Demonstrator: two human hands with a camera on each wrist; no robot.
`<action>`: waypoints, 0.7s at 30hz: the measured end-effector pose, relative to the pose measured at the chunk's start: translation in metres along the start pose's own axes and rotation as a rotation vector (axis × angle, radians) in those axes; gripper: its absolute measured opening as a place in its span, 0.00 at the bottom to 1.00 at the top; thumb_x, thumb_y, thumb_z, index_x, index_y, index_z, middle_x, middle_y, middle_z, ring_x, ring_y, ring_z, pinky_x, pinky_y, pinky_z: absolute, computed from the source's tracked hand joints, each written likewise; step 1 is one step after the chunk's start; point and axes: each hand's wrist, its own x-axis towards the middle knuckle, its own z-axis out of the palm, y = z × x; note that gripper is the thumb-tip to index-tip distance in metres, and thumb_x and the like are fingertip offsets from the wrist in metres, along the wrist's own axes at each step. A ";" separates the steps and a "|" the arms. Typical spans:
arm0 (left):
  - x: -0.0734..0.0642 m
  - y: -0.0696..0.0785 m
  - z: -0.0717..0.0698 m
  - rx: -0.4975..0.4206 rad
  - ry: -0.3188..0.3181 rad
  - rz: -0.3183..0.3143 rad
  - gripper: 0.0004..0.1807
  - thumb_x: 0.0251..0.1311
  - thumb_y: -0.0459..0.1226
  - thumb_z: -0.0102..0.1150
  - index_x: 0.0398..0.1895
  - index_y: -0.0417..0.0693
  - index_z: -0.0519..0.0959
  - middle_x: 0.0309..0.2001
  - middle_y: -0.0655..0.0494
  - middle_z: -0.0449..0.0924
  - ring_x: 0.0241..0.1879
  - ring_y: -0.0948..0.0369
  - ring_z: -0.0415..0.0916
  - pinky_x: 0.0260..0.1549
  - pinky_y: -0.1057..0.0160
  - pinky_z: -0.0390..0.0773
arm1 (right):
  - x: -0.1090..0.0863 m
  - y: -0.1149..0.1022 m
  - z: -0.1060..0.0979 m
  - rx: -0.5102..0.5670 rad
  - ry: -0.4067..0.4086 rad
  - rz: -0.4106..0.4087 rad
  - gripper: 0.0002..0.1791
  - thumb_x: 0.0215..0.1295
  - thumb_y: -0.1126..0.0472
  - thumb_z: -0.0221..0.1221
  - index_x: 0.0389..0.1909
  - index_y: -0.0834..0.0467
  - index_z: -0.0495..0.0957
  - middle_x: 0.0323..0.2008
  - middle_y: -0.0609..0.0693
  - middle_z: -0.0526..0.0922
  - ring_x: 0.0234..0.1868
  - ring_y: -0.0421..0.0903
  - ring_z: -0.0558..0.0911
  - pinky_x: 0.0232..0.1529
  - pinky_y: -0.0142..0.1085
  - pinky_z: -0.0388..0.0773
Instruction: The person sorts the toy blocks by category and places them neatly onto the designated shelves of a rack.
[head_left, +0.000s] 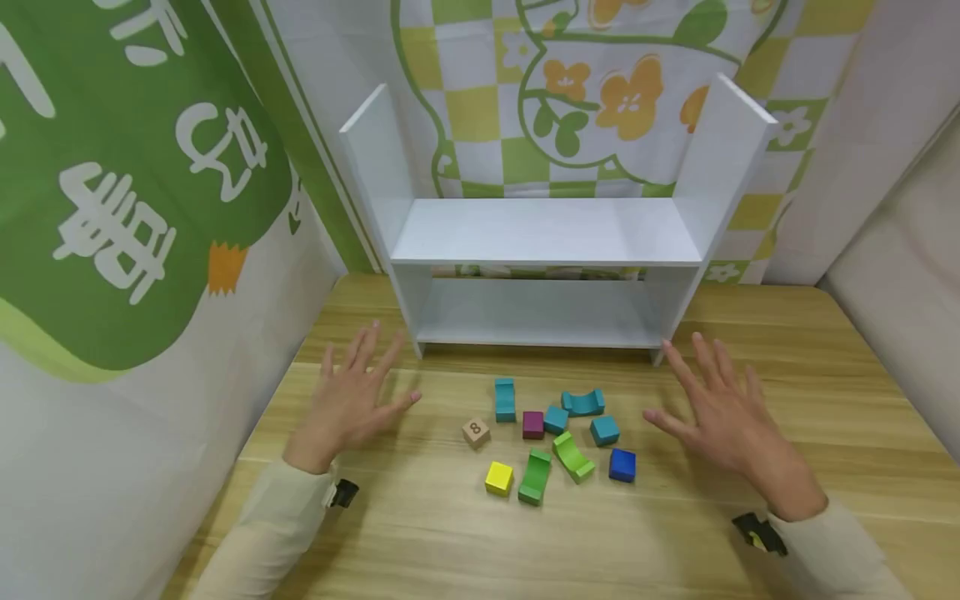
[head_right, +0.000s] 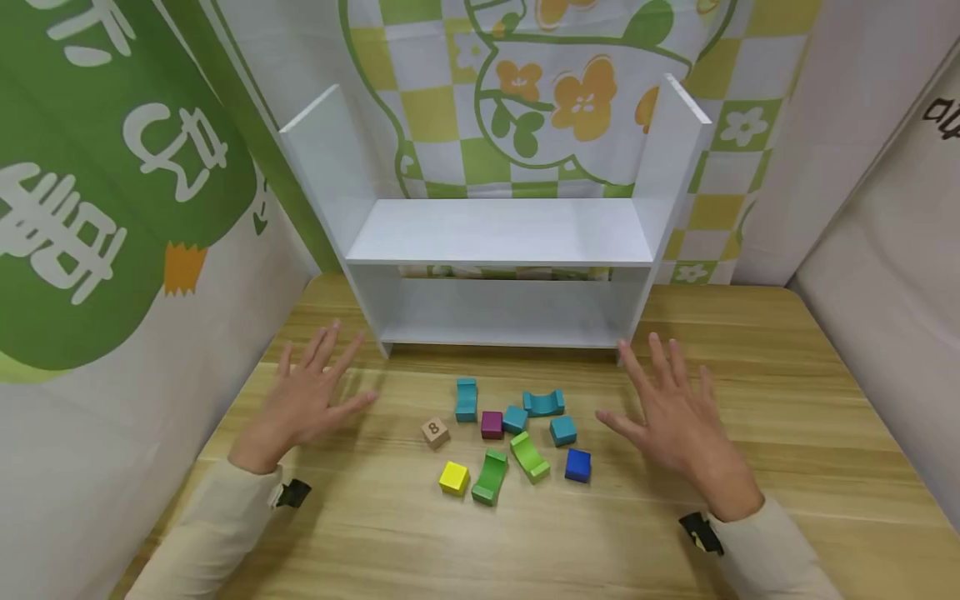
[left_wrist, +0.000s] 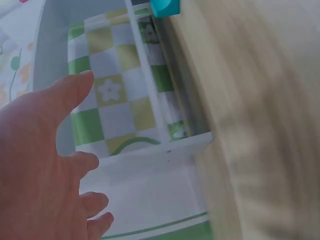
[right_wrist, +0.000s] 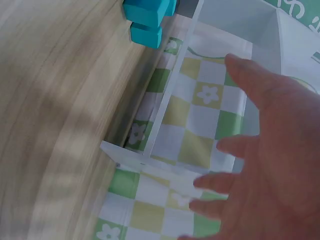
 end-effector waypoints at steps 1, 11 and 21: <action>0.000 -0.001 -0.003 0.004 0.001 0.000 0.50 0.73 0.67 0.49 0.88 0.54 0.47 0.87 0.38 0.35 0.86 0.38 0.38 0.79 0.22 0.37 | 0.001 0.000 -0.001 0.000 0.004 -0.020 0.56 0.72 0.28 0.56 0.87 0.49 0.41 0.85 0.69 0.39 0.83 0.77 0.43 0.71 0.85 0.44; 0.005 -0.011 -0.070 -0.006 0.130 0.060 0.55 0.73 0.62 0.55 0.87 0.44 0.40 0.87 0.38 0.33 0.86 0.38 0.36 0.80 0.25 0.42 | 0.033 -0.003 0.009 0.186 0.045 -0.299 0.36 0.69 0.54 0.70 0.74 0.63 0.72 0.67 0.66 0.81 0.64 0.66 0.83 0.61 0.61 0.84; 0.034 -0.003 -0.172 0.101 0.451 0.165 0.55 0.74 0.51 0.60 0.86 0.37 0.36 0.87 0.42 0.30 0.87 0.43 0.33 0.85 0.37 0.44 | 0.067 -0.006 0.036 0.272 -0.035 -0.419 0.25 0.63 0.63 0.74 0.59 0.67 0.83 0.56 0.62 0.89 0.52 0.60 0.89 0.53 0.53 0.90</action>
